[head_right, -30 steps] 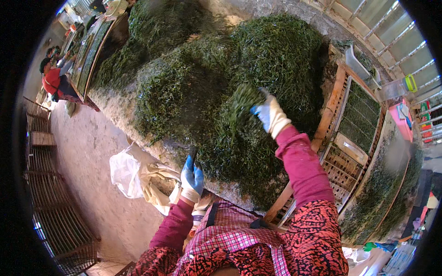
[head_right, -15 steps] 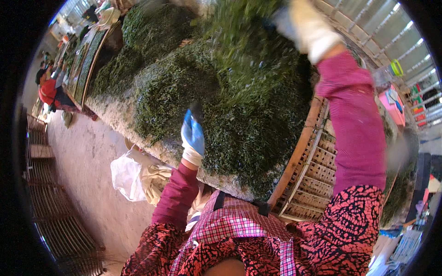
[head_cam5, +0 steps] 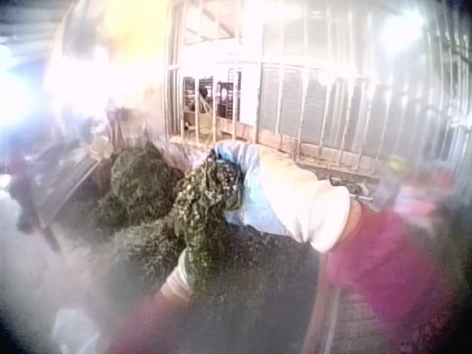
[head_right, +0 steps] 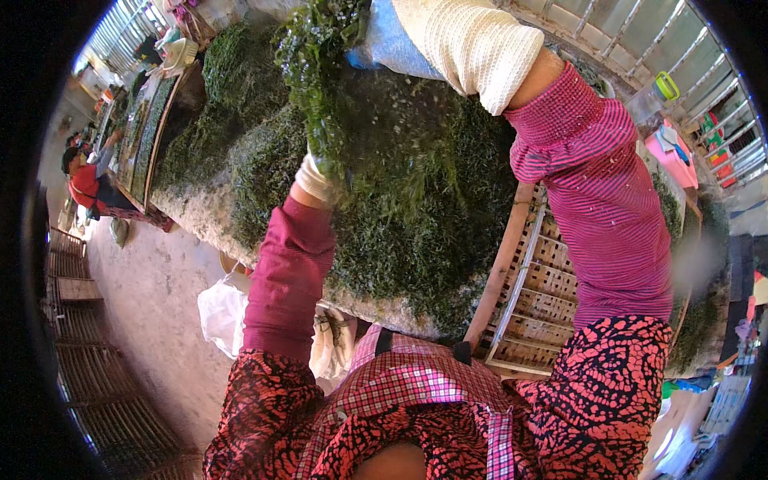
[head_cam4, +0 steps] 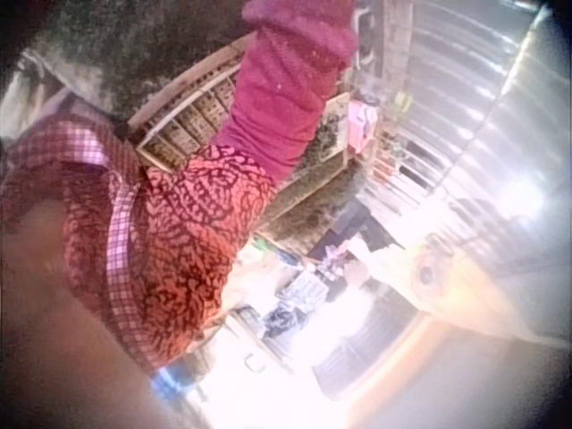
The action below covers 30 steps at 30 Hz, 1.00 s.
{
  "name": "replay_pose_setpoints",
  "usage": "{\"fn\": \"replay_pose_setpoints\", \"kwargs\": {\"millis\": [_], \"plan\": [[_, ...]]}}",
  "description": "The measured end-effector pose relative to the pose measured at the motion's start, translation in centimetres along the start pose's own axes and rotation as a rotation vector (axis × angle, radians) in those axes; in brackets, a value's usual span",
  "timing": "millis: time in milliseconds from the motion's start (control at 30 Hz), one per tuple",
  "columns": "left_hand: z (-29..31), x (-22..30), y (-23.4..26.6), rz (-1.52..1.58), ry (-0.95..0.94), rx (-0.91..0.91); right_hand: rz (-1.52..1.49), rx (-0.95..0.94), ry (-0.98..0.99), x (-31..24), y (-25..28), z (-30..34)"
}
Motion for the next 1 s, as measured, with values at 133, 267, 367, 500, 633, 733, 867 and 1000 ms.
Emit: {"fn": "replay_pose_setpoints", "kwargs": {"millis": [133, 267, 367, 500, 633, 733, 867, 1000], "plan": [[4.8, -1.5, -2.2, -0.251, 0.017, -0.060, -0.106, -0.314, 0.053, -0.1, 3.2, -2.3], [5.9, -0.9, -2.0, -0.629, 0.199, 0.208, 0.322, -0.070, 0.234, 2.6, 14.8, -4.3], [5.2, 1.7, -6.9, -0.720, 0.593, 0.159, 0.427, 0.127, 0.279, 6.9, 21.4, -5.0], [0.2, 1.0, -11.9, -0.776, 0.491, 0.355, -0.075, -0.025, 0.084, 14.7, 25.3, -5.3], [-4.7, 1.7, -11.8, -0.202, 0.511, 0.194, -0.347, -0.178, -0.019, 19.8, 21.1, -1.5], [-5.0, 0.1, -12.4, -0.902, 0.363, 0.379, -0.115, 0.076, -0.224, 25.5, 25.1, -2.4], [-6.9, 0.1, -12.6, -0.550, 0.508, 0.292, 0.900, 0.606, 0.230, 25.7, 23.2, 1.6], [-9.0, 1.0, -14.6, -0.399, 0.519, 0.107, 0.760, 0.389, 0.822, 16.3, 13.9, 8.3]]}}
Point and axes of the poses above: each hand's wrist, its own z-axis away from the middle knuckle, its own y-axis out of the back of the hand, x = y × z, the point moved 3 cm from there along -z, towards the middle knuckle, and after that the axes turned 8 degrees about -y, right-handed, at the moved point
